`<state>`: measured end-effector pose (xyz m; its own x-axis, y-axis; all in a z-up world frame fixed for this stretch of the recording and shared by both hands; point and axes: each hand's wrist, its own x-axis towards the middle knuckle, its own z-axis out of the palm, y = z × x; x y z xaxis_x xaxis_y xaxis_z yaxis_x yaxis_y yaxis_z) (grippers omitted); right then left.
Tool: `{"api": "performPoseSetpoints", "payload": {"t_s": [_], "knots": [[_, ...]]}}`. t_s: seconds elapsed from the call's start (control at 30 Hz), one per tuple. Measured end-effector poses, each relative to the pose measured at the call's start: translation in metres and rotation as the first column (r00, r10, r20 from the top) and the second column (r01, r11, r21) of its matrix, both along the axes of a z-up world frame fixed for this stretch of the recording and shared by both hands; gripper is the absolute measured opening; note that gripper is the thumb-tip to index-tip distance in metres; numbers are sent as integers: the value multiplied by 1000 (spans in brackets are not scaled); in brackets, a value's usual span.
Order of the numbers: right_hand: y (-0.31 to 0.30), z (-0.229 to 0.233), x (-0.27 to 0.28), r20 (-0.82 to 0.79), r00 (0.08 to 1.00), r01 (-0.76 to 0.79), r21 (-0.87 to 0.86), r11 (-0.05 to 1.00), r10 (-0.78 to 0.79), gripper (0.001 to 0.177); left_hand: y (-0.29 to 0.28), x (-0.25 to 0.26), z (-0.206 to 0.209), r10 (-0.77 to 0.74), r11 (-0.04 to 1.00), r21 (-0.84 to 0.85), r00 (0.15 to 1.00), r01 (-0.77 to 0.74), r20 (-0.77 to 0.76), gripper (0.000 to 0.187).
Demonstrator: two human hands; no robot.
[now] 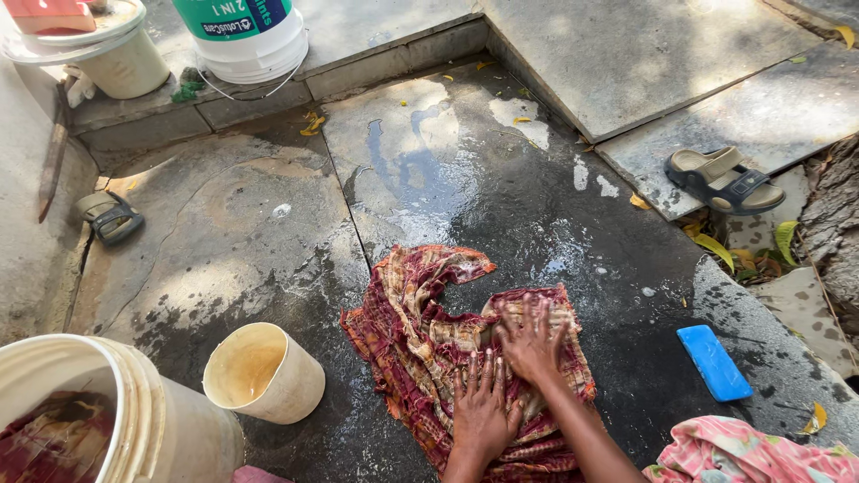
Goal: The person washes a piece of patterned cloth by hand on a stone floor, using a bucket of water and a bar of soap.
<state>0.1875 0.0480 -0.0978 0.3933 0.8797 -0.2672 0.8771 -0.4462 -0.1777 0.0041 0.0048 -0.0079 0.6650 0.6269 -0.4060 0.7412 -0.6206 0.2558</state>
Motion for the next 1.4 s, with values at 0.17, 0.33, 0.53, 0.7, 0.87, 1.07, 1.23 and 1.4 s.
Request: {"api": "performPoseSetpoints", "payload": {"t_s": [0.17, 0.33, 0.53, 0.7, 0.87, 1.07, 1.23, 1.4], "knots": [[-40, 11, -19, -24, 982, -188, 11, 982, 188, 73, 5, 0, -7, -5, 999, -50, 1000, 4, -23, 83], [-7, 33, 6, 10, 1000, 15, -71, 997, -15, 71, 10, 3, -27, -44, 993, 114, 998, 39, 45, 81], [-46, 22, -25, 179, 982, 47, 52, 998, -56, 57, 32, 1, -3, -196, 979, 50, 979, 199, -58, 86], [-86, 43, -43, 125, 990, 71, -58, 996, -63, 63, 96, -29, 21, -521, 847, 110, 853, 520, -20, 75], [-84, 58, -46, 52, 993, 115, -92, 989, -110, 62, 104, -17, 5, -26, 967, 252, 996, 46, -80, 77], [-83, 41, -43, 89, 991, 107, -71, 992, -101, 58, 54, 24, -29, -278, 932, 229, 960, 280, -41, 82], [-82, 62, -44, 28, 993, 121, -183, 976, -117, 64, 134, -7, 23, -217, 922, 257, 937, 289, -275, 75], [-78, 68, -45, 55, 990, 132, -129, 983, -126, 62, 143, -24, 71, 248, 962, 181, 928, -202, -280, 77]]}}
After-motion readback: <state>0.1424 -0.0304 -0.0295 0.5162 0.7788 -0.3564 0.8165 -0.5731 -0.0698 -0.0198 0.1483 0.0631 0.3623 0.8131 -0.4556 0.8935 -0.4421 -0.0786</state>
